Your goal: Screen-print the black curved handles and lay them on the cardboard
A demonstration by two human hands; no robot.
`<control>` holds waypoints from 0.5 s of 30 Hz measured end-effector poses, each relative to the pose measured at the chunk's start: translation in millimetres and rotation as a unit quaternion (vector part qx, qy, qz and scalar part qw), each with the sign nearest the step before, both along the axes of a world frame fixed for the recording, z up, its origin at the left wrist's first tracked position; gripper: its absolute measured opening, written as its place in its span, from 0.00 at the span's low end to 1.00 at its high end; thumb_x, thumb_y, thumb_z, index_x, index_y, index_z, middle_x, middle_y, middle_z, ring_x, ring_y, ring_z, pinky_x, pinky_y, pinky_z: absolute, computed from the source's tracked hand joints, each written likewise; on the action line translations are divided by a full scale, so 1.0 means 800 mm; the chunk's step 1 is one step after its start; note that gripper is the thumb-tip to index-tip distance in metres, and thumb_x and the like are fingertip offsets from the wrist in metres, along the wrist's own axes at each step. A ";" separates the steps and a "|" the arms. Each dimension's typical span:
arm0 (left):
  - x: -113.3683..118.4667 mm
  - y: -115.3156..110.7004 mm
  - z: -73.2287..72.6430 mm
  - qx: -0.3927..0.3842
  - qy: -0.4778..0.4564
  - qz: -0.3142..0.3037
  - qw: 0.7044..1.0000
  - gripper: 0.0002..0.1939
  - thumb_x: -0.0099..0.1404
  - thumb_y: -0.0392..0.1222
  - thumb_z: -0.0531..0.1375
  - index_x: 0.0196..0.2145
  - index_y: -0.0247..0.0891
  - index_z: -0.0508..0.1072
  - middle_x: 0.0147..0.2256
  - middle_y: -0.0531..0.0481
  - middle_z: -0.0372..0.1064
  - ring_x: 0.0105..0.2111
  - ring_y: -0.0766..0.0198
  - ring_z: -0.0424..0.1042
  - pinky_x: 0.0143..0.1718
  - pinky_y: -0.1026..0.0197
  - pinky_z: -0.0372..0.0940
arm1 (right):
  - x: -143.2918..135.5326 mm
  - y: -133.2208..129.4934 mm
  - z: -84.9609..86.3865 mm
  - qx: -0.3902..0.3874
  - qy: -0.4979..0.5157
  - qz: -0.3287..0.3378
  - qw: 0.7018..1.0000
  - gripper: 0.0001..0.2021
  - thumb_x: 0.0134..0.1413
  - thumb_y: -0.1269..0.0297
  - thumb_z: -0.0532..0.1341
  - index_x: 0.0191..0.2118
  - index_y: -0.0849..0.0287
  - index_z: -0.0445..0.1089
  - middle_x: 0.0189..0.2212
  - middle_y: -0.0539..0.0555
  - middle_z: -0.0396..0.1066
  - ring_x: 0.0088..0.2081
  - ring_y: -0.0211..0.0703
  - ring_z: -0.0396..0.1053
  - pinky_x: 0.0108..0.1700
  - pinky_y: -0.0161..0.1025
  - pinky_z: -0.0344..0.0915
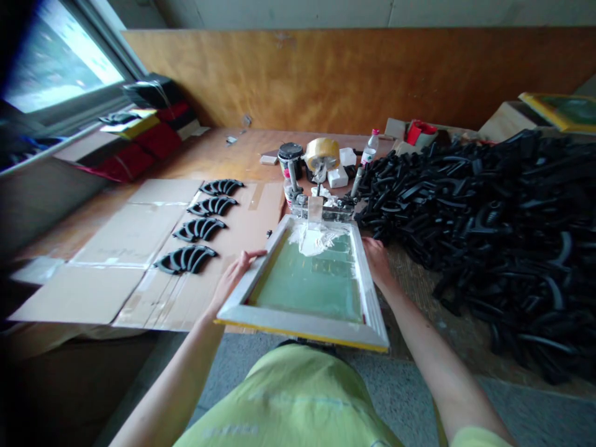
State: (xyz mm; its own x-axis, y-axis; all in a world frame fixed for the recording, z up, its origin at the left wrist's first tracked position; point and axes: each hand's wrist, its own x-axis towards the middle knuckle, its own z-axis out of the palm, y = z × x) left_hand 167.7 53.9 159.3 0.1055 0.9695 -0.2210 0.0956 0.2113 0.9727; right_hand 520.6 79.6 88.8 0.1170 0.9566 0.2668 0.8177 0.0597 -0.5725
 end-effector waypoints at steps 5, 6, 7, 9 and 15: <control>-0.006 -0.024 -0.101 -0.062 0.037 -0.008 0.997 0.40 0.60 0.60 0.60 0.64 0.38 0.59 0.32 0.51 0.72 0.27 0.65 0.68 0.28 0.66 0.63 | -0.036 0.062 0.048 0.094 -0.105 0.037 0.989 0.23 0.54 0.70 0.62 0.56 0.63 0.66 0.58 0.64 0.62 0.59 0.55 0.60 0.60 0.52 0.59; -0.005 -0.024 -0.116 -0.058 0.048 -0.006 0.997 0.41 0.60 0.59 0.60 0.65 0.39 0.57 0.31 0.51 0.72 0.27 0.65 0.69 0.29 0.66 0.63 | -0.057 0.076 0.055 0.093 -0.132 0.074 0.984 0.25 0.53 0.69 0.63 0.58 0.62 0.64 0.59 0.64 0.60 0.60 0.56 0.58 0.60 0.52 0.58; -0.004 -0.022 -0.128 -0.053 0.062 -0.005 0.997 0.40 0.60 0.58 0.59 0.65 0.39 0.57 0.31 0.51 0.72 0.28 0.65 0.69 0.30 0.65 0.63 | -0.078 0.088 0.059 0.074 -0.156 0.104 0.980 0.24 0.52 0.70 0.64 0.57 0.62 0.64 0.57 0.64 0.62 0.58 0.56 0.59 0.58 0.52 0.59; -0.005 -0.019 -0.141 -0.051 0.082 -0.012 0.995 0.38 0.62 0.58 0.58 0.65 0.40 0.58 0.32 0.51 0.72 0.29 0.65 0.69 0.31 0.65 0.64 | -0.113 0.102 0.059 0.008 -0.196 0.142 0.970 0.17 0.54 0.72 0.61 0.51 0.63 0.68 0.49 0.63 0.68 0.52 0.54 0.63 0.53 0.47 0.62; -0.006 -0.020 -0.146 -0.055 0.083 0.000 0.995 0.35 0.62 0.57 0.58 0.63 0.39 0.63 0.35 0.49 0.74 0.33 0.62 0.71 0.35 0.64 0.65 | -0.115 0.050 0.037 -0.053 -0.233 0.257 0.936 0.09 0.54 0.78 0.54 0.36 0.63 0.70 0.36 0.60 0.71 0.42 0.48 0.65 0.44 0.40 0.60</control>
